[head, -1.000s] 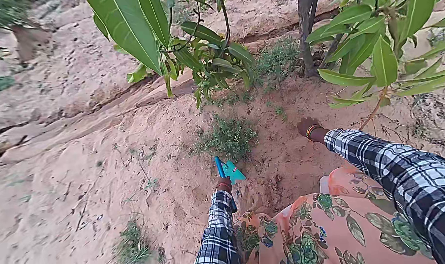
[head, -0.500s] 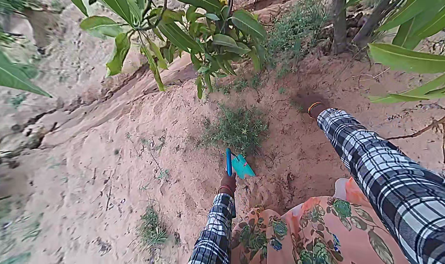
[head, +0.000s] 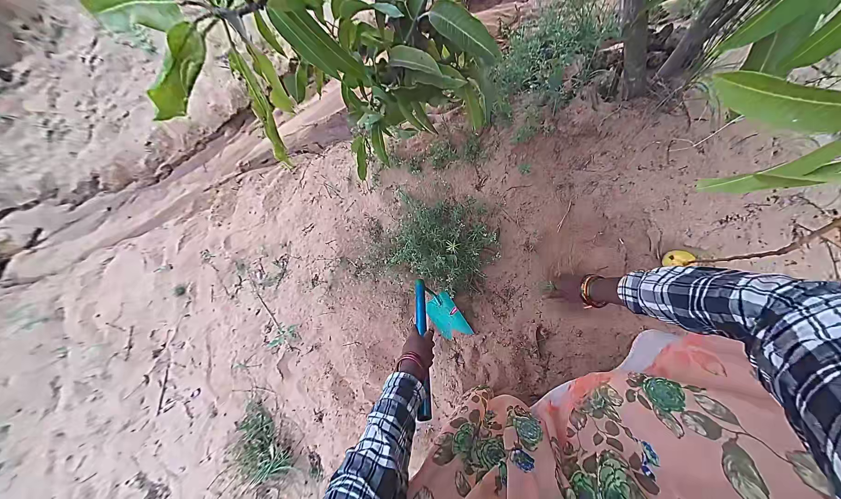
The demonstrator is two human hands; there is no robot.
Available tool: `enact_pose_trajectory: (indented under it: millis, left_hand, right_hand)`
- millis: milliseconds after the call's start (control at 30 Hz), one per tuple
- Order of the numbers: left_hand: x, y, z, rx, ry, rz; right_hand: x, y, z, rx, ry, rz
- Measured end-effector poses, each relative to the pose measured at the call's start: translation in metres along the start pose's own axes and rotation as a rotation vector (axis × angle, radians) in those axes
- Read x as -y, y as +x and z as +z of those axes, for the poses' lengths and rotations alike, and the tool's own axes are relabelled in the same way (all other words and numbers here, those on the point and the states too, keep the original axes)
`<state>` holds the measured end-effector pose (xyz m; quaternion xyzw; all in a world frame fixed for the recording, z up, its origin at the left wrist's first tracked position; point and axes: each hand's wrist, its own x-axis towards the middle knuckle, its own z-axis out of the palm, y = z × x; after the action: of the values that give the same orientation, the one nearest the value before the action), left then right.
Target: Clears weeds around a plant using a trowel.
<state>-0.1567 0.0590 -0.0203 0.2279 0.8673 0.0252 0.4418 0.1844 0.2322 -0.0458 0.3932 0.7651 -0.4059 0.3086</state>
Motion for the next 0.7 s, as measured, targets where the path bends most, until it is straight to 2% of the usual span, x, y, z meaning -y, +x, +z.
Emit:
enact_pose_trajectory:
  millis: [67,133,200,267,367,467,500,533,600,667,700]
  left_hand:
    - [0.001,0.000,0.001,0.004,-0.004,-0.006]
    - [0.001,0.002,0.002,-0.005,-0.003,-0.006]
    - [0.001,0.003,0.002,-0.002,0.002,-0.002]
    - [0.001,0.004,0.002,0.005,0.013,-0.001]
    - [0.001,0.006,0.002,0.001,0.038,-0.006]
    - [0.003,0.008,0.003,0.007,0.051,-0.022]
    - [0.004,0.009,0.004,0.003,0.053,-0.024]
    - [0.004,0.009,0.005,-0.008,0.050,-0.021]
    - [0.000,0.006,0.004,-0.012,0.046,-0.027]
    - [-0.004,0.003,0.004,0.000,0.041,-0.028]
    - [-0.004,0.003,0.004,0.001,0.036,-0.027]
  right_hand:
    - [0.011,-0.007,0.023,0.065,-0.113,-0.003]
    - [-0.004,0.018,0.016,-0.135,-0.130,-0.003]
    - [-0.008,0.042,-0.019,-0.357,-0.136,0.041]
    - [0.002,0.053,-0.068,-0.495,-0.192,0.069]
    - [0.022,0.078,-0.135,-0.577,-0.313,0.132]
    - [0.039,0.086,-0.173,-0.725,-0.172,0.268]
    - [0.049,0.066,-0.182,-0.732,-0.080,0.321]
    - [0.065,0.030,-0.203,-0.535,0.036,0.394]
    - [0.072,-0.003,-0.217,-0.406,0.108,0.452]
    - [0.039,0.018,-0.203,-0.385,-0.088,0.374]
    - [0.013,0.048,-0.180,-0.530,-0.209,0.297]
